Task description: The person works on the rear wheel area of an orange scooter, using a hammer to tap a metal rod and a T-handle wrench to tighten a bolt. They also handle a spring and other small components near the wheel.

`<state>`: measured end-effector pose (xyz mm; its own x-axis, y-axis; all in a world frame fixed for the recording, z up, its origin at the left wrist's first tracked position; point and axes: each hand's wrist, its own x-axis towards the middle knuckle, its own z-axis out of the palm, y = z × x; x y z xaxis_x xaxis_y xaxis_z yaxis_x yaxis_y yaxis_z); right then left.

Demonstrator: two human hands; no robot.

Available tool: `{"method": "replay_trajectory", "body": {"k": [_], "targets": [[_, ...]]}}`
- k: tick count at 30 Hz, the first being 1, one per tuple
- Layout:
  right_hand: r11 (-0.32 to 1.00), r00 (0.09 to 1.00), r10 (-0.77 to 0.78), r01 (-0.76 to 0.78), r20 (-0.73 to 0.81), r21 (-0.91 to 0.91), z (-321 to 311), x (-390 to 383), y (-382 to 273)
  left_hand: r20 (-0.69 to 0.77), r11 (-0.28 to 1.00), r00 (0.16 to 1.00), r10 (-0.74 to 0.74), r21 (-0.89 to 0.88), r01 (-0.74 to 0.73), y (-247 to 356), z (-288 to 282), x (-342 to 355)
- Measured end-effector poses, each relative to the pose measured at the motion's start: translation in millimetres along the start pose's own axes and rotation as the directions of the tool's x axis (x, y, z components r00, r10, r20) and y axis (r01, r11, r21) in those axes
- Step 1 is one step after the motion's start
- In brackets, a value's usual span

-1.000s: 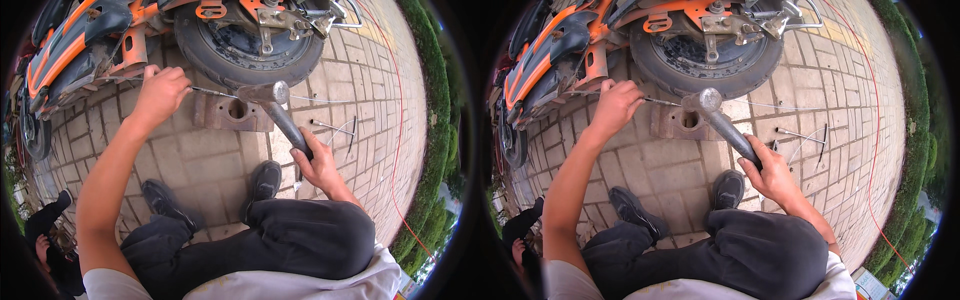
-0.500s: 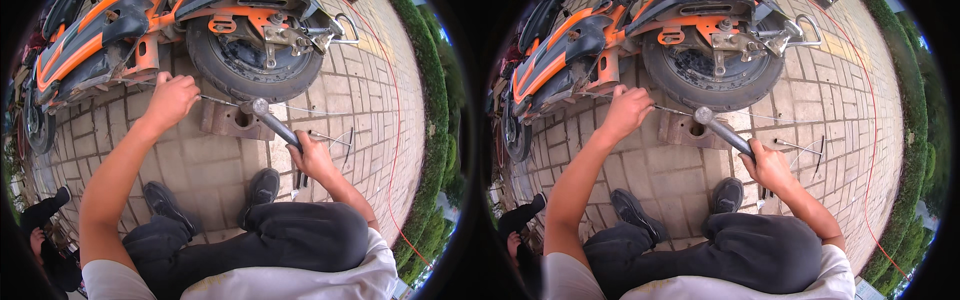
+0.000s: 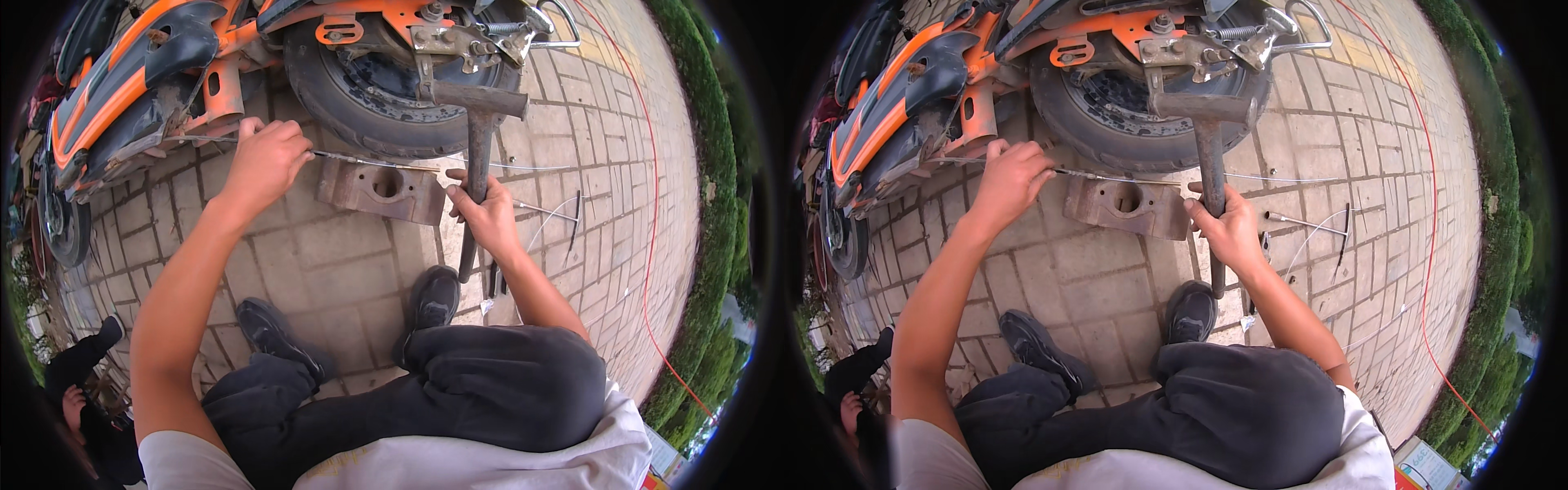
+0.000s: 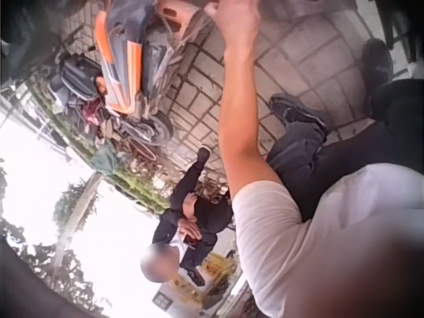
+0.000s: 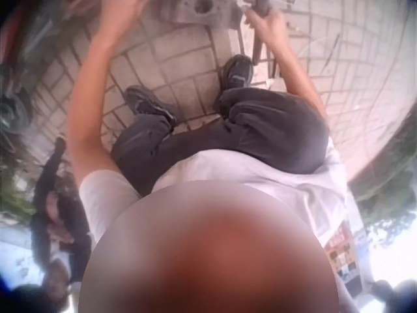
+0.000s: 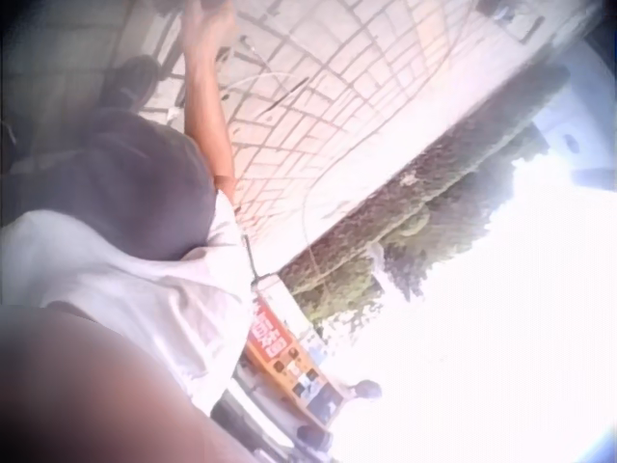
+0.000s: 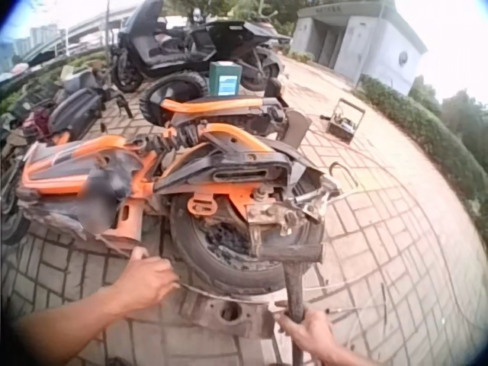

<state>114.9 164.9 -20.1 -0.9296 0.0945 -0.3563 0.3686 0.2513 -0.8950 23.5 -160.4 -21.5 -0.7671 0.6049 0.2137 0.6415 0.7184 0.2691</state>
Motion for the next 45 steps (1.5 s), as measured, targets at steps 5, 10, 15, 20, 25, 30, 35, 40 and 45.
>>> {"method": "replay_trajectory", "body": {"k": [5, 10, 15, 20, 25, 30, 35, 40, 45], "targets": [[0.999, 0.999, -0.03, 0.029, -0.027, -0.025, 13, -5, 3, 0.024, 1.0, 1.0, -0.009, -0.009, 0.009, 0, -1, 0], [0.999, 0.999, -0.002, 0.001, -0.039, -0.041, 17, -10, 3, 0.022, 1.0, 1.0, -0.012, -0.02, 0.012, 2, -2, 1], [0.996, 0.998, -0.037, 0.033, -0.049, -0.081, 20, -13, 4, -0.009, 1.0, 1.0, -0.007, -0.029, 0.006, 2, 1, 2], [0.987, 0.998, -0.049, 0.044, -0.029, -0.152, 20, -17, 0, -0.008, 0.998, 1.0, -0.008, -0.055, 0.008, 0, 1, 1], [0.988, 0.999, -0.038, 0.034, -0.019, -0.153, 19, -16, 2, 0.039, 0.998, 0.999, -0.006, -0.069, 0.009, -1, -1, -1], [0.995, 0.996, -0.056, 0.05, -0.065, -0.088, 17, -13, -4, 0.069, 0.997, 0.998, -0.006, -0.081, 0.012, 17, -9, 6], [0.994, 0.995, 0.014, -0.025, -0.101, -0.109, 9, -8, -3, 0.098, 0.998, 0.994, 0.047, -0.05, -0.043, 41, -13, 18], [0.992, 0.992, 0.116, -0.118, 0.047, 0.036, 9, -14, -25, 0.054, 0.989, 0.997, 0.046, -0.144, -0.038, 65, -15, 27], [0.999, 0.999, -0.031, 0.031, 0.037, 0.012, 20, -18, -18, 0.007, 0.973, 0.997, 0.074, -0.221, -0.07, 78, -19, 30]]}}
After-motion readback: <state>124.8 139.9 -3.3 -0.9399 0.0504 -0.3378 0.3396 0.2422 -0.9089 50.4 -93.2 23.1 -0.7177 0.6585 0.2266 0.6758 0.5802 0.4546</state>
